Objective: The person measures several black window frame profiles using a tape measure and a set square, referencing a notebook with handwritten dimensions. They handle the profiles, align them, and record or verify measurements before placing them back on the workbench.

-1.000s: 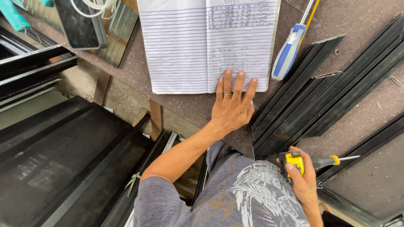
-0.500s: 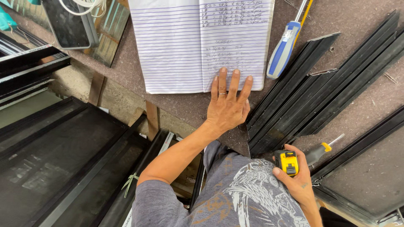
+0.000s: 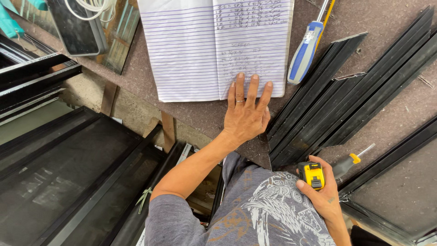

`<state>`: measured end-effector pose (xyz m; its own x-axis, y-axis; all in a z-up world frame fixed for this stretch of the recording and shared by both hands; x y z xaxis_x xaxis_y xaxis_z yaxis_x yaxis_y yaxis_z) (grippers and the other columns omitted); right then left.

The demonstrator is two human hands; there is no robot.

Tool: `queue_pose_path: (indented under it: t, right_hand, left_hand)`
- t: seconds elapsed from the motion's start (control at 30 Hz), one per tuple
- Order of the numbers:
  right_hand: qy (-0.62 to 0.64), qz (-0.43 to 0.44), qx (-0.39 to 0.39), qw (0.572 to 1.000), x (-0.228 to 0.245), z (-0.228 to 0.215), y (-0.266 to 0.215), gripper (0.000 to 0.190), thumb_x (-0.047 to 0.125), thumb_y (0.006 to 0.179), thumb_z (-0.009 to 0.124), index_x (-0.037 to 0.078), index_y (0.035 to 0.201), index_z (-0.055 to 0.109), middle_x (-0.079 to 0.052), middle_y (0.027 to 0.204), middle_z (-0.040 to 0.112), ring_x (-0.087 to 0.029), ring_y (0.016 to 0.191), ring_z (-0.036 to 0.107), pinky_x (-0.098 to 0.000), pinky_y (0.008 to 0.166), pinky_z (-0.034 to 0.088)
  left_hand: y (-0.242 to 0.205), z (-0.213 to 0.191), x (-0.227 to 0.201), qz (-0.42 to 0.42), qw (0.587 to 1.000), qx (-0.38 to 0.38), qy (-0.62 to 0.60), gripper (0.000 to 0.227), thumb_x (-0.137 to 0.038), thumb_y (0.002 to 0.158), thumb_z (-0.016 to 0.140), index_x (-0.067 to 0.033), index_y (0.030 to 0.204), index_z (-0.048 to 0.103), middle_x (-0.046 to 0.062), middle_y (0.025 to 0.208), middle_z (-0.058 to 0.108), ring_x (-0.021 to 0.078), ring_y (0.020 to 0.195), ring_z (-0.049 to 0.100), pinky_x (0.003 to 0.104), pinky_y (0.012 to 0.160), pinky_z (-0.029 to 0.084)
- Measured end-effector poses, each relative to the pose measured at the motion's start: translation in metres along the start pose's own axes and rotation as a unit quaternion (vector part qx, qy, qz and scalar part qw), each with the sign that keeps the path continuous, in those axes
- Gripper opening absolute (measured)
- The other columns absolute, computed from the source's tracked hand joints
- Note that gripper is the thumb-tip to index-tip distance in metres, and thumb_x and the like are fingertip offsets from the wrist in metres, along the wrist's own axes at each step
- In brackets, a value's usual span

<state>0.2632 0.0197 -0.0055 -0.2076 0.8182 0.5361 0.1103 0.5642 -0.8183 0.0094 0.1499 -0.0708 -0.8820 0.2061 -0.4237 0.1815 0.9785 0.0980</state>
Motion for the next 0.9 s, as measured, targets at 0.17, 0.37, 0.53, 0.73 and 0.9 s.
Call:
queue_pose_path:
  t: [0.17, 0.37, 0.53, 0.73, 0.9]
  right_hand:
    - [0.003, -0.01, 0.003, 1.0, -0.002, -0.002, 0.0, 0.08, 0.012, 0.073, 0.081, 0.01, 0.145, 0.048, -0.014, 0.114, 0.07, -0.018, 0.104, 0.067, -0.0336, 0.089, 0.056]
    - [-0.016, -0.035, 0.013, 0.999, -0.007, -0.006, 0.005, 0.081, 0.011, 0.073, 0.081, 0.011, 0.146, 0.047, -0.013, 0.113, 0.071, -0.018, 0.104, 0.067, -0.0332, 0.09, 0.054]
    - [-0.033, -0.048, 0.014, 0.998, -0.01, -0.008, 0.006, 0.079, 0.011, 0.074, 0.082, 0.011, 0.145, 0.047, -0.013, 0.112, 0.071, -0.018, 0.104, 0.067, -0.0332, 0.089, 0.054]
    - [-0.025, -0.032, 0.01, 0.999, -0.011, -0.008, 0.004, 0.079, 0.011, 0.074, 0.081, 0.012, 0.145, 0.047, -0.012, 0.112, 0.071, -0.017, 0.103, 0.067, -0.0336, 0.088, 0.055]
    - [-0.03, -0.056, 0.018, 0.998, -0.008, -0.008, 0.005, 0.078, 0.011, 0.074, 0.081, 0.011, 0.144, 0.047, -0.012, 0.112, 0.071, -0.017, 0.105, 0.067, -0.0331, 0.09, 0.054]
  left_hand:
    - [-0.001, 0.0, -0.001, -0.002, 1.0, -0.002, 0.0, 0.075, -0.027, 0.099, 0.059, -0.0156, 0.165, 0.025, 0.021, 0.166, 0.018, 0.053, 0.156, 0.015, 0.066, 0.127, 0.021]
    - [0.002, -0.002, -0.002, 0.009, 1.0, -0.006, 0.01, 0.076, -0.027, 0.099, 0.059, -0.0148, 0.166, 0.024, 0.022, 0.169, 0.014, 0.054, 0.156, 0.013, 0.066, 0.126, 0.021]
    - [0.002, -0.003, -0.005, 0.015, 1.0, -0.014, 0.019, 0.075, -0.026, 0.099, 0.059, -0.0134, 0.165, 0.025, 0.022, 0.169, 0.016, 0.0546, 0.156, 0.014, 0.066, 0.126, 0.021]
    - [0.001, 0.001, -0.003, 0.016, 1.0, -0.007, 0.015, 0.074, -0.026, 0.099, 0.059, -0.0124, 0.164, 0.027, 0.024, 0.167, 0.018, 0.0564, 0.154, 0.015, 0.067, 0.125, 0.019]
    - [0.0, 0.002, -0.003, 0.016, 1.0, -0.007, 0.013, 0.075, -0.027, 0.099, 0.059, -0.0134, 0.164, 0.025, 0.024, 0.167, 0.018, 0.0559, 0.154, 0.014, 0.067, 0.125, 0.019]
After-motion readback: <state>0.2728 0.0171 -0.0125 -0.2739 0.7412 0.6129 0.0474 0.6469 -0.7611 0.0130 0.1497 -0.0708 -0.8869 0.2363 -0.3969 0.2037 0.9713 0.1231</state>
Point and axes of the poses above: each hand's wrist, its own y-axis towards the middle knuckle, its own z-axis out of the palm, x = y × z, the point moved 6 cm from there along y, towards the middle knuckle
